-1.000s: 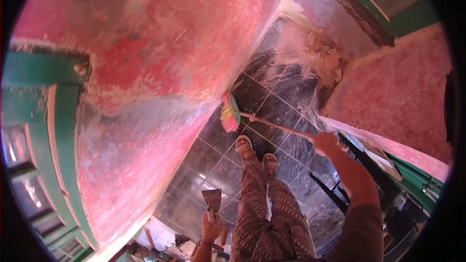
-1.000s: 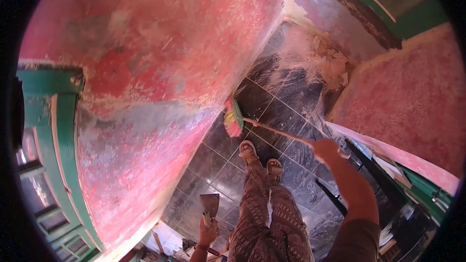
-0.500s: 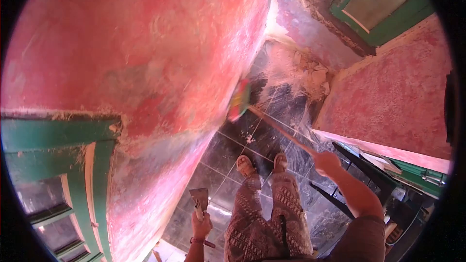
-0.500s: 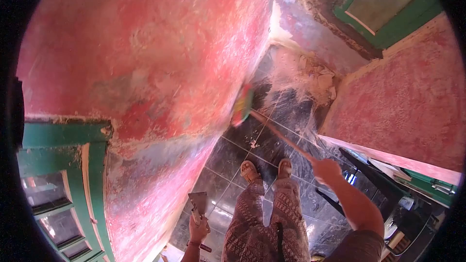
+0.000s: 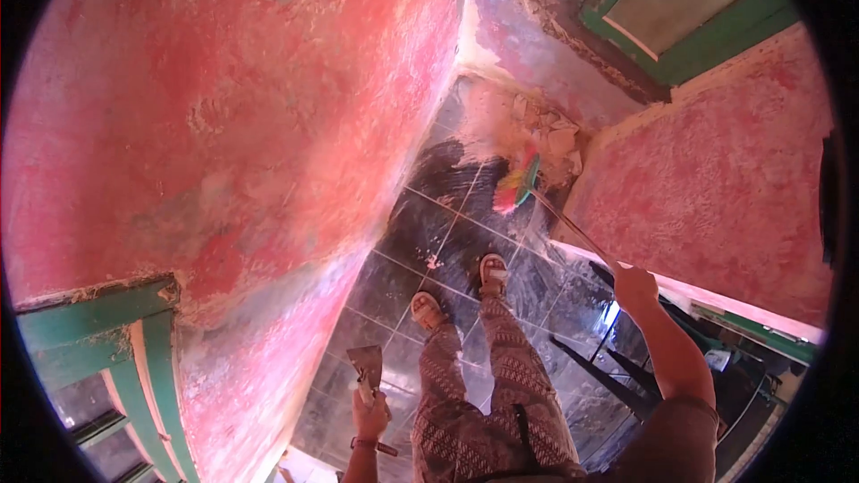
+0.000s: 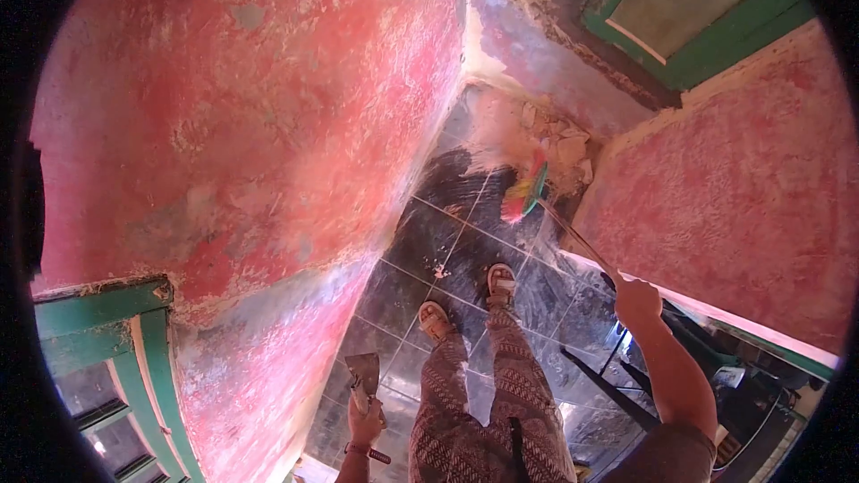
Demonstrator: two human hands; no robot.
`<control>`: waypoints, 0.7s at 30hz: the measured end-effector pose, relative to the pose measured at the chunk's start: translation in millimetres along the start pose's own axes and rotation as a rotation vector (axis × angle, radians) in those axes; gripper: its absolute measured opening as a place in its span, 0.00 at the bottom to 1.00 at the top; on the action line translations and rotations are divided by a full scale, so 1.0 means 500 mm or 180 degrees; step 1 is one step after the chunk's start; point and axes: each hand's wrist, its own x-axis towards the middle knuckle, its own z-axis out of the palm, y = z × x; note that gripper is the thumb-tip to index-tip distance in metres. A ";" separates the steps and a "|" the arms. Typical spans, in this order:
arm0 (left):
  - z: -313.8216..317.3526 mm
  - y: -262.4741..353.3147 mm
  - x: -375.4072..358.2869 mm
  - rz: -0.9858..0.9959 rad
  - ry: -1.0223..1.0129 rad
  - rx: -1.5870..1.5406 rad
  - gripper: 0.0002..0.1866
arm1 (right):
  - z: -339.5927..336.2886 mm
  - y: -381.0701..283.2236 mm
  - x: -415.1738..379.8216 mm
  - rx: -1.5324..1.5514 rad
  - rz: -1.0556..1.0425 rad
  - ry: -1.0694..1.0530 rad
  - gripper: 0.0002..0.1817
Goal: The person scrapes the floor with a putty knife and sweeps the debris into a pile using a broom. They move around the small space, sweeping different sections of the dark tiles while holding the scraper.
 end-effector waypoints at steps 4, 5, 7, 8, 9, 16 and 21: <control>0.042 0.084 -0.031 -0.0386 -0.0097 -0.0251 0.11 | -0.110 -0.032 -0.063 0.0187 -0.0240 0.0298 0.32; 0.047 0.151 -0.036 -0.0666 -0.0183 -0.0385 0.11 | -0.114 -0.047 -0.056 0.0225 -0.0350 0.0329 0.33; 0.068 0.137 -0.041 -0.1050 -0.0297 -0.0497 0.11 | -0.131 -0.096 -0.009 0.0500 -0.0605 0.0209 0.34; 0.073 0.145 -0.041 -0.0937 -0.0243 -0.0431 0.11 | -0.085 -0.117 0.060 0.0667 -0.0777 0.0402 0.34; 0.080 0.158 -0.040 -0.0825 -0.0191 -0.0358 0.12 | -0.043 -0.139 0.126 0.0840 -0.0950 0.0590 0.33; 0.039 0.098 -0.070 -0.1012 0.0093 -0.0405 0.13 | -0.090 -0.073 0.279 0.0828 -0.0444 0.0006 0.16; 0.008 0.122 -0.118 -0.1124 0.0474 -0.0939 0.13 | -0.133 0.080 0.165 0.0250 -0.0044 0.0019 0.14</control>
